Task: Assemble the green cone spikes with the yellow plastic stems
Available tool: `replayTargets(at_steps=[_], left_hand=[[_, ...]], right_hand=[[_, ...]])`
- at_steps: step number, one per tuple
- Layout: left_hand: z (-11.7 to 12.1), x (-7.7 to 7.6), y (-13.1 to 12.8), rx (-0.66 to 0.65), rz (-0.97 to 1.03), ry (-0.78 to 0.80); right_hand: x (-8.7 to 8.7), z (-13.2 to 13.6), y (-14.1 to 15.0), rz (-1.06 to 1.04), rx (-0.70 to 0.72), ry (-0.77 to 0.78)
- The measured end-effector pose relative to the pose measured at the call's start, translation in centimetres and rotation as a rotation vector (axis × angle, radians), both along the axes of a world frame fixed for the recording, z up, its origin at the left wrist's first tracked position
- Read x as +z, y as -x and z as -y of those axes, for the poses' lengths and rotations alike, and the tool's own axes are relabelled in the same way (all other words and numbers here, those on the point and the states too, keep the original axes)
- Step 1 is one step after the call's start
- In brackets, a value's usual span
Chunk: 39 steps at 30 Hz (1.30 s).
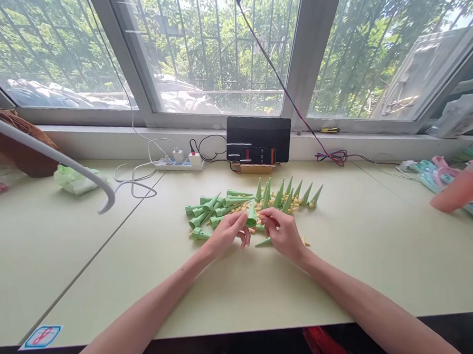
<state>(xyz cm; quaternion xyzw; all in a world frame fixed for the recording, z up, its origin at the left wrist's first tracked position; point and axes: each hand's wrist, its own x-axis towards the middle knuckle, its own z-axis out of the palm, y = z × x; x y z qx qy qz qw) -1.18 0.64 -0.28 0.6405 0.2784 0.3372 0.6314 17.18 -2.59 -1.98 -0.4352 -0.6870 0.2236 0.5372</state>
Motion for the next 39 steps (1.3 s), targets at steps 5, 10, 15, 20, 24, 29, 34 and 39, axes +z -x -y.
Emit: replayTargets(at_steps=[5,10,15,20,24,29,34,39], left_hand=[[-0.3,0.0,0.5,-0.031,-0.098,-0.151],[-0.3,0.2,0.7,-0.02,-0.217,-0.272],[-0.4,-0.2,0.7,0.056,-0.328,-0.437],[-0.6,-0.8,0.7,0.077,-0.341,-0.542],[-0.8,-1.3,0.7,0.117,-0.348,-0.602],[-0.9,-1.5,0.6,0.146,-0.336,-0.654],[-0.6,-1.3,0.2,0.208,-0.323,-0.63],[-0.4,-1.2,0.0,0.245,-0.338,-0.673]], right_hand=[[0.1,0.1,0.0,-0.081,0.04,0.092],[0.3,0.2,0.0,-0.122,0.06,0.148],[0.3,0.1,-0.2,-0.105,0.073,0.148],[0.3,0.0,-0.2,-0.086,0.069,0.129],[0.3,0.0,-0.2,-0.06,0.044,0.102],[0.3,-0.1,-0.2,-0.039,0.028,0.082],[0.3,-0.2,-0.1,-0.029,-0.004,0.058],[0.4,-0.1,0.0,-0.026,-0.022,0.036]])
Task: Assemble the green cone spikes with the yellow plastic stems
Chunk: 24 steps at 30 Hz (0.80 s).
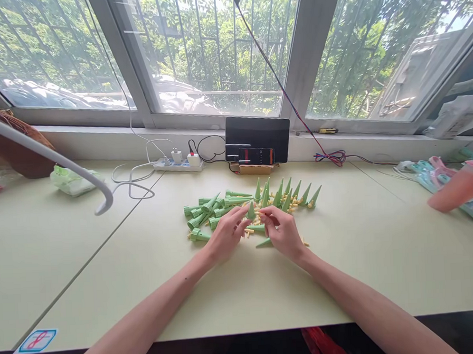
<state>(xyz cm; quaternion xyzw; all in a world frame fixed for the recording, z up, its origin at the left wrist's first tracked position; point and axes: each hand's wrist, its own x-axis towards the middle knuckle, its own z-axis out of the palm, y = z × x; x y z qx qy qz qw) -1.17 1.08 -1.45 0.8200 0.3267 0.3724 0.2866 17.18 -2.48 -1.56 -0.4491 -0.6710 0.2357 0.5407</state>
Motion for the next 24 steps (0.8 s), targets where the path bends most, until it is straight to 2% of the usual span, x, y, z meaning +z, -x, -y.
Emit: replayTargets(at_steps=[13,20,24], left_hand=[[0.03,0.08,-0.16,0.067,-0.071,-0.131],[0.33,0.49,-0.49,0.187,0.042,-0.025],[0.6,0.92,-0.66,0.211,0.138,0.141]], right_hand=[[0.16,0.12,-0.03,-0.039,-0.02,0.003],[0.3,0.1,-0.11,-0.045,-0.038,-0.036],[0.26,0.14,-0.13,-0.04,-0.042,-0.043]])
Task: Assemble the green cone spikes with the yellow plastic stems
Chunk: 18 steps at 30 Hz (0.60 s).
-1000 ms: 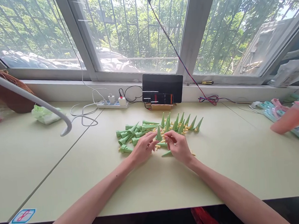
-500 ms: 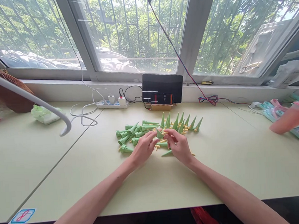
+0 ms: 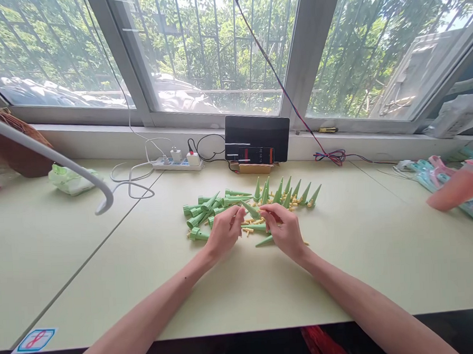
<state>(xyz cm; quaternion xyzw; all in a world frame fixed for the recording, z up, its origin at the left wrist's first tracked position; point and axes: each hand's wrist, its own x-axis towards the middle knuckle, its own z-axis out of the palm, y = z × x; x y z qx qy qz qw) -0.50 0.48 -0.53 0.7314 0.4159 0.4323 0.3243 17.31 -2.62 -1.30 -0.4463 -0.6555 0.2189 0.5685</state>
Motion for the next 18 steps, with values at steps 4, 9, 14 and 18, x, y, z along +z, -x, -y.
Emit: replayTargets(at_steps=[4,9,14,18], left_hand=[[0.02,0.08,-0.22,-0.116,0.211,0.318],[0.15,0.49,-0.47,-0.256,0.354,0.556],[0.12,0.85,-0.4,-0.31,0.393,0.658],[-0.19,0.69,-0.33,-0.348,0.434,0.708]], right_hand=[[0.04,0.05,0.03,0.012,0.041,-0.029],[0.17,0.18,0.12,0.048,0.08,-0.062],[0.06,0.1,0.08,0.075,0.076,-0.104],[-0.07,0.03,0.08,0.069,0.049,-0.106]])
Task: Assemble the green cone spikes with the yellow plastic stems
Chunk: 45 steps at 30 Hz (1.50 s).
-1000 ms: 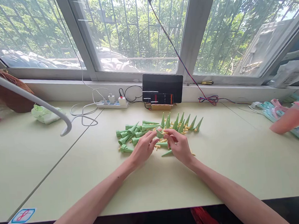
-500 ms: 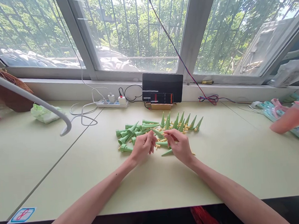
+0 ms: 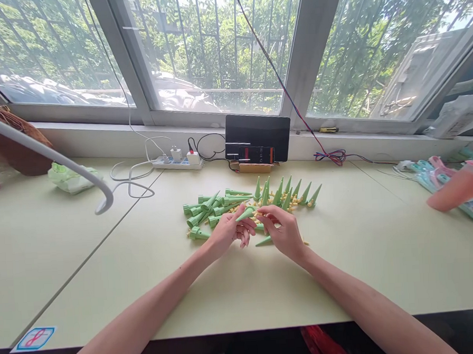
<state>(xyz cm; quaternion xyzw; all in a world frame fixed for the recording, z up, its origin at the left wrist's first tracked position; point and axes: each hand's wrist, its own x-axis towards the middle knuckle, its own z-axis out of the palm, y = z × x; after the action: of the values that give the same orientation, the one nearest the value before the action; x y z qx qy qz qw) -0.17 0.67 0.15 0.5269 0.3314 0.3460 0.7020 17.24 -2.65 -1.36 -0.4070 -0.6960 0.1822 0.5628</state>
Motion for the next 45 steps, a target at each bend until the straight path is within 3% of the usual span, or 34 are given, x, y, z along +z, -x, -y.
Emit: replayTargets(at_steps=[26,45], left_hand=[[0.07,0.18,0.29,-0.022,0.005,-0.024],[-0.27,-0.06,0.73,-0.093,0.013,-0.116]], right_hand=[[-0.59,-0.32,-0.07,0.034,-0.001,-0.068],[-0.77,-0.2,-0.2,0.072,0.028,0.04]])
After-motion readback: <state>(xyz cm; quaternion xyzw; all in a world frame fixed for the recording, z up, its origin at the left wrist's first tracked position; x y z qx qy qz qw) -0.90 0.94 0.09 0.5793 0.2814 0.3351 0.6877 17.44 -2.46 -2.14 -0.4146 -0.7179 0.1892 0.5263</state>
